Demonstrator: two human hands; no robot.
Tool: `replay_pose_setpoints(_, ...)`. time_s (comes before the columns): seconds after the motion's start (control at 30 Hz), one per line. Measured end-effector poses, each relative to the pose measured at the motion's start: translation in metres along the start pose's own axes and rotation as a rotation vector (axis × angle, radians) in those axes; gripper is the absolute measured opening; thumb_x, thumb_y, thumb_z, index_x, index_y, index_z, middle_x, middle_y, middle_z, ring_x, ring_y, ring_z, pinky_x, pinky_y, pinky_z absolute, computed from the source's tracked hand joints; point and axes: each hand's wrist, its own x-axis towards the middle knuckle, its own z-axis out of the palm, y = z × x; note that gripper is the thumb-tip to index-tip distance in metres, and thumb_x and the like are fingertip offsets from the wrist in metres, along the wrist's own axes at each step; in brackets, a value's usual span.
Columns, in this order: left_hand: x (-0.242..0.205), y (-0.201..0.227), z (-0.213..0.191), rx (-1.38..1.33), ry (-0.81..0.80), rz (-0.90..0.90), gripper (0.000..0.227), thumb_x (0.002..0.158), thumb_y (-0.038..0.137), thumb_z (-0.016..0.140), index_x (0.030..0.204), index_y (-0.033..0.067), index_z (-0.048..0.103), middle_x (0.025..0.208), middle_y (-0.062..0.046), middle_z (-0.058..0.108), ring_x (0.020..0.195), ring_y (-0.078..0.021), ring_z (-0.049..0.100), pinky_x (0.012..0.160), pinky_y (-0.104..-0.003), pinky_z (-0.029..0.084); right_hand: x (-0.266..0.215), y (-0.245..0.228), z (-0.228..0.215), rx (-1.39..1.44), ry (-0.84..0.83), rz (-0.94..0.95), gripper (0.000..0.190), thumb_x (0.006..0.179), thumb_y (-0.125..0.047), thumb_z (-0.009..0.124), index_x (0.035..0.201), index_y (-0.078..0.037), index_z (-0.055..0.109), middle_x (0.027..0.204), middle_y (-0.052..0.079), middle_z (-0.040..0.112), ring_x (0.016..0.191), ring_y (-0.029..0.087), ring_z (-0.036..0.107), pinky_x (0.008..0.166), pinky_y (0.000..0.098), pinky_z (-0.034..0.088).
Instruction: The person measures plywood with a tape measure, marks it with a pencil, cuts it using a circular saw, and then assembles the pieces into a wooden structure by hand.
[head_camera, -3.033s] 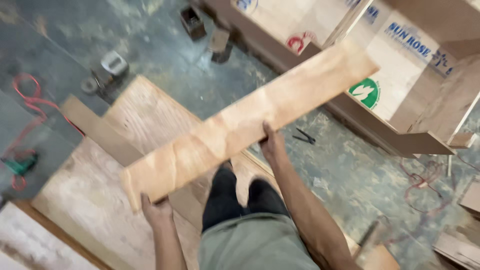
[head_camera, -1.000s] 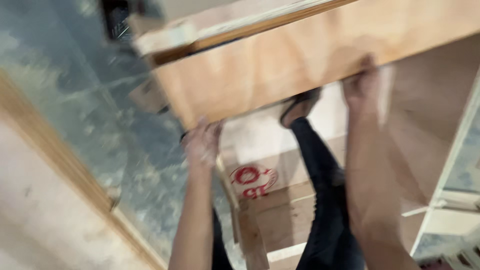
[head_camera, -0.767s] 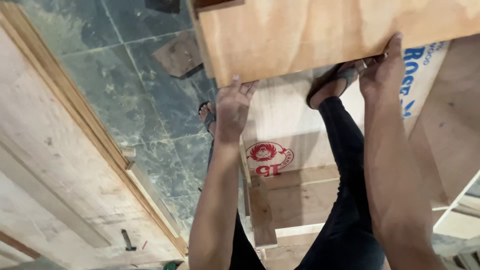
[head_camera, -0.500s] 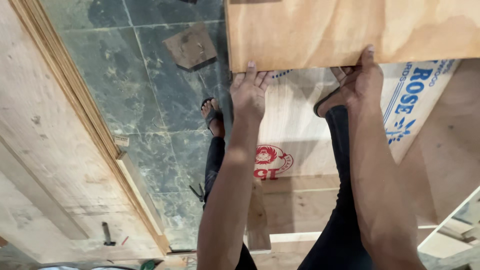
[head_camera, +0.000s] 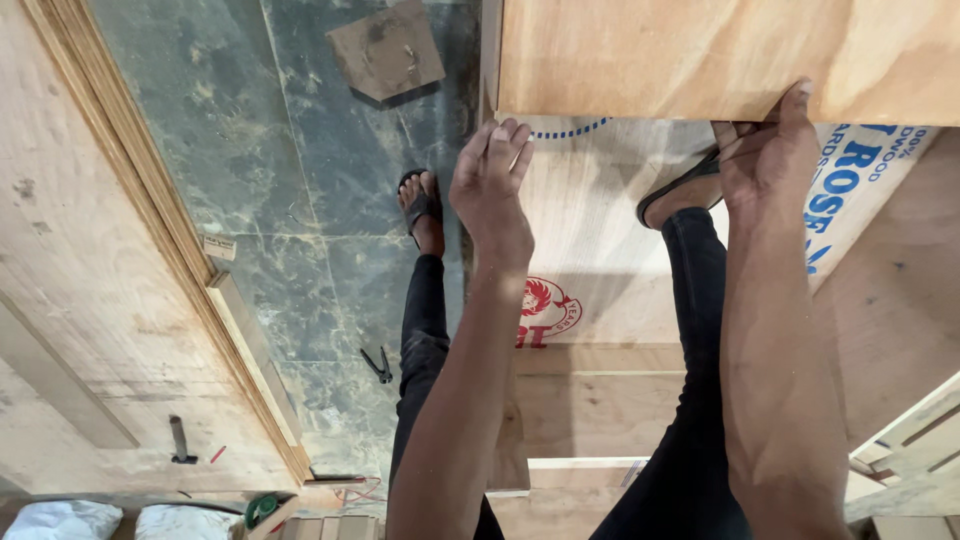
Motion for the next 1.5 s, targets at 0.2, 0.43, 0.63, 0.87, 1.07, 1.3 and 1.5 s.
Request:
replay_pose_setpoints(0.2,0.012,-0.028,0.018,-0.197,0.110,0.015,0.031,0.100,0.005,0.066,0.121,-0.0157,0.061,0.112,-0.021,0.068,0.100,-0.0271,0.070,0.099,-0.043,0.060,0.007,0.000,-0.010,-0.017,-0.091,-0.029,0.049,0.112,-0.032,0.052,0.148,0.001,0.046,0.142,0.018,0.059,0.122,0.031,0.062,0.118,0.0533,0.051)
replay_pose_setpoints(0.43,0.015,-0.024,0.030,-0.187,0.262,-0.068,0.025,0.098,0.005,0.067,0.111,-0.0157,0.066,0.101,-0.017,0.071,0.090,-0.0219,0.072,0.085,-0.036,0.064,0.007,-0.001,-0.014,0.000,-0.125,-0.038,0.051,0.112,-0.031,0.050,0.152,-0.002,0.040,0.156,0.019,0.053,0.144,0.035,0.059,0.121,0.0544,0.048)
replay_pose_setpoints(0.63,0.013,-0.019,0.036,-0.188,0.289,-0.087,0.026,0.098,0.006,0.067,0.110,-0.0177,0.065,0.100,-0.018,0.071,0.088,-0.0210,0.072,0.085,-0.033,0.065,0.011,-0.003,-0.020,-0.041,-0.130,-0.044,0.056,0.113,-0.033,0.049,0.155,0.003,0.041,0.158,0.022,0.052,0.146,0.037,0.059,0.122,0.0528,0.049)
replay_pose_setpoints(0.87,0.007,-0.003,0.029,0.410,0.226,0.186,0.024,0.099,0.005,0.069,0.117,-0.0097,0.062,0.103,-0.013,0.067,0.089,-0.0185,0.066,0.084,-0.034,0.057,0.002,-0.003,-0.010,-0.026,-0.125,-0.053,0.055,0.113,-0.032,0.050,0.154,0.003,0.041,0.156,0.022,0.054,0.143,0.036,0.061,0.120,0.0509,0.051)
replay_pose_setpoints(1.07,0.015,0.016,0.018,0.798,0.010,0.612,0.030,0.096,-0.001,0.068,0.126,0.0025,0.069,0.116,-0.012,0.062,0.105,-0.0213,0.066,0.095,-0.031,0.056,0.006,-0.001,-0.009,-0.060,-0.080,-0.068,0.053,0.110,-0.033,0.049,0.150,0.001,0.043,0.150,0.020,0.056,0.136,0.034,0.064,0.115,0.0508,0.054)
replay_pose_setpoints(1.3,0.017,0.023,0.018,0.780,-0.018,0.498,0.025,0.096,-0.001,0.069,0.121,-0.0001,0.073,0.108,-0.010,0.064,0.098,-0.0199,0.066,0.090,-0.031,0.056,0.002,0.002,-0.008,-0.075,-0.097,-0.094,0.051,0.111,-0.032,0.050,0.149,0.000,0.042,0.149,0.018,0.056,0.135,0.034,0.062,0.114,0.0513,0.054)
replay_pose_setpoints(1.5,0.020,0.029,0.016,0.766,-0.024,0.470,0.022,0.096,-0.001,0.069,0.117,-0.0007,0.074,0.102,-0.008,0.067,0.091,-0.0172,0.069,0.085,-0.029,0.058,-0.001,0.002,-0.003,-0.045,-0.074,-0.083,0.053,0.111,-0.032,0.052,0.151,0.001,0.041,0.153,0.020,0.054,0.141,0.035,0.061,0.118,0.0513,0.051)
